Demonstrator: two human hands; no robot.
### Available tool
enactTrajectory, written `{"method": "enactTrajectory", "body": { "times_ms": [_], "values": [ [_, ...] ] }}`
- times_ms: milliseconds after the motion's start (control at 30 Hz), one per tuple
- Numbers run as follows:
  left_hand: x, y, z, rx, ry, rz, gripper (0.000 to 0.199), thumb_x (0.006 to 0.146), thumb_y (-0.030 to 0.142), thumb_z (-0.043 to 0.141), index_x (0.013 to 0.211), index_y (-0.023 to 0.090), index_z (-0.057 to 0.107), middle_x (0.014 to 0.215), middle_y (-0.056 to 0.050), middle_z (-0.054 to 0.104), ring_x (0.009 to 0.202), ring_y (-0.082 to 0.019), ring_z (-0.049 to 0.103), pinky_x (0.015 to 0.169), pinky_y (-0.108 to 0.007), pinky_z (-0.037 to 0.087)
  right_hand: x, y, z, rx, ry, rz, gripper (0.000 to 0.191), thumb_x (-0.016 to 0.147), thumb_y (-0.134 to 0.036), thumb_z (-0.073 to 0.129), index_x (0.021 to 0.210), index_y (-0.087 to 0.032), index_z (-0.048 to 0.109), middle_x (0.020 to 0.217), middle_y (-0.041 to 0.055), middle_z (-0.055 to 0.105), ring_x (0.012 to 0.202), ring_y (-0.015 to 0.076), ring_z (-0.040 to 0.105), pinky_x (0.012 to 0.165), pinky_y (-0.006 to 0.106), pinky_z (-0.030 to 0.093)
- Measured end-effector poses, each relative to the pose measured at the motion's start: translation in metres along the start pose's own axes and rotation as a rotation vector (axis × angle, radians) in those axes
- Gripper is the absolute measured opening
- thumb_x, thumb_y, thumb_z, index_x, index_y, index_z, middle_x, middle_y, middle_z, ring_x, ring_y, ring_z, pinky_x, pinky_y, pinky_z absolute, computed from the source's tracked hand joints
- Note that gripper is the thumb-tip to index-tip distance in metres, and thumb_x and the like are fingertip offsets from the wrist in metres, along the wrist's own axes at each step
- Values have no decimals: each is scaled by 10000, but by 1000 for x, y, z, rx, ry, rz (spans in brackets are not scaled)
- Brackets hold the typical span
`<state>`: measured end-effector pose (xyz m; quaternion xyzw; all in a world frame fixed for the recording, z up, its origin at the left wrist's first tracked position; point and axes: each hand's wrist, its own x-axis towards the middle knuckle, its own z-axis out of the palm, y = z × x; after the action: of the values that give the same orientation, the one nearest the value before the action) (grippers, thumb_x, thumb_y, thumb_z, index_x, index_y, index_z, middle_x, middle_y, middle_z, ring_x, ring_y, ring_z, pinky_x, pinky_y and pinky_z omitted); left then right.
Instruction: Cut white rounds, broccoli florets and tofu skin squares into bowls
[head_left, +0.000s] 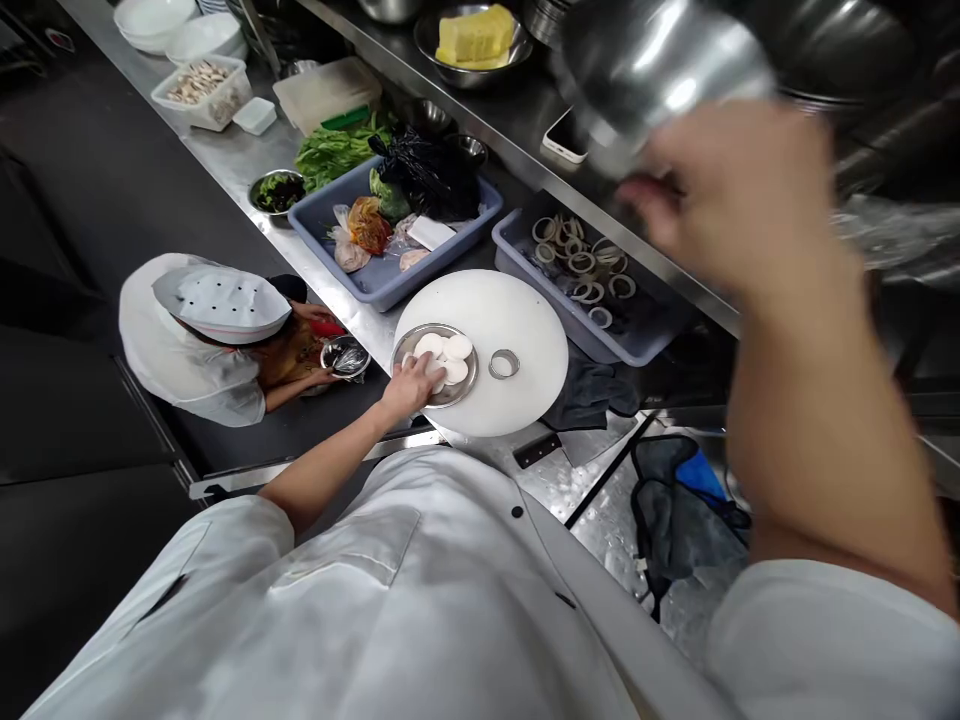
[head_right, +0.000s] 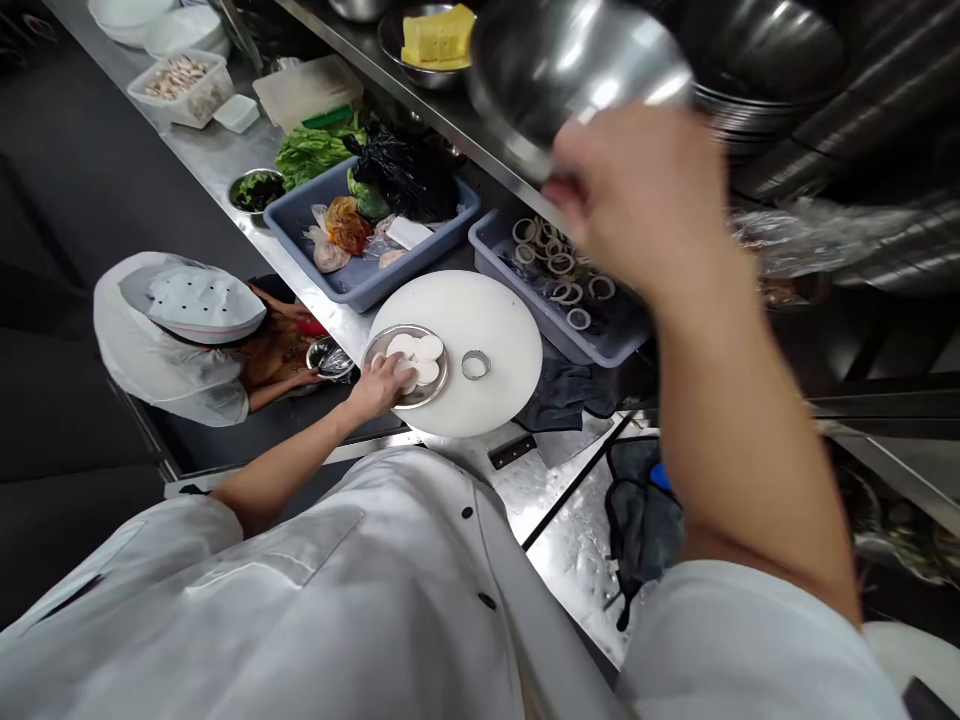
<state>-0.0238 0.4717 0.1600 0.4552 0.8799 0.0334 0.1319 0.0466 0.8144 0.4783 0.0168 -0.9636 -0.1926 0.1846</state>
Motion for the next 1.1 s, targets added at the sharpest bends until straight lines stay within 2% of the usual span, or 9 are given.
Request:
{"method": "enactTrajectory", "body": {
  "times_ms": [67,167,267,367,533,633,733,900,1100],
  "values": [
    [-1,-2,0,1,-7,6,469,967,195,443,1390,286,622,1548,-175,424,1272,-419,479,955,-579,479,-22,-58,21,123,-114,-41,451,1066,-425,405,1095,-127,743,1013,119,731,968,258,677,672,352,343],
    [1,-5,3,-16,-5,0,414,943,207,506,1325,244,660,1408,-192,512,1244,-403,499,957,-544,495,-50,-121,94,356,-282,-111,252,1017,-345,555,1034,-177,743,989,79,730,959,240,645,755,333,404],
    [6,-9,5,-56,9,-6,375,899,213,567,1252,203,697,1321,-195,551,1201,-392,539,953,-520,503,-67,-145,178,411,-482,-34,248,1026,-283,530,1061,-169,747,1049,117,714,1043,265,611,855,356,400],
    [11,-18,4,-213,63,-17,346,850,189,581,1163,188,728,1228,-160,604,1084,-321,615,952,-447,514,-75,-154,224,457,-589,17,324,1034,-313,521,1245,-155,710,1182,157,686,1157,316,557,951,403,391],
    [13,-40,-10,-691,218,-161,334,722,206,623,1032,182,745,1015,-61,694,819,-203,637,809,-320,520,-76,-197,212,603,-459,-74,634,983,-522,603,1513,-186,511,1508,172,511,1263,355,495,1013,444,430],
    [14,-47,-19,-919,235,-314,324,659,227,631,958,176,743,751,11,643,623,-140,536,641,-265,459,-69,-238,197,547,-615,-194,596,950,-401,651,1512,-257,512,1680,156,302,1221,363,547,913,443,497],
    [18,-47,-28,-1268,278,-414,301,605,237,652,888,161,721,655,28,589,557,-113,496,542,-224,402,-58,-262,194,448,-731,-145,477,987,-260,532,1462,-248,566,1726,164,179,1202,371,567,833,432,527],
    [36,-42,-47,-1765,266,-563,332,554,237,648,880,174,659,694,9,626,562,-147,589,477,-236,465,-50,-253,202,495,-692,-133,384,1014,-214,446,1336,-250,651,1580,158,365,1158,329,586,818,392,536],
    [114,-10,-63,-1684,285,-469,270,639,245,650,903,187,636,699,11,622,561,-156,619,472,-229,457,-57,-257,206,529,-673,-2,457,1070,-201,277,1412,-278,569,1428,172,459,1046,252,626,833,371,532]
  ]
}}
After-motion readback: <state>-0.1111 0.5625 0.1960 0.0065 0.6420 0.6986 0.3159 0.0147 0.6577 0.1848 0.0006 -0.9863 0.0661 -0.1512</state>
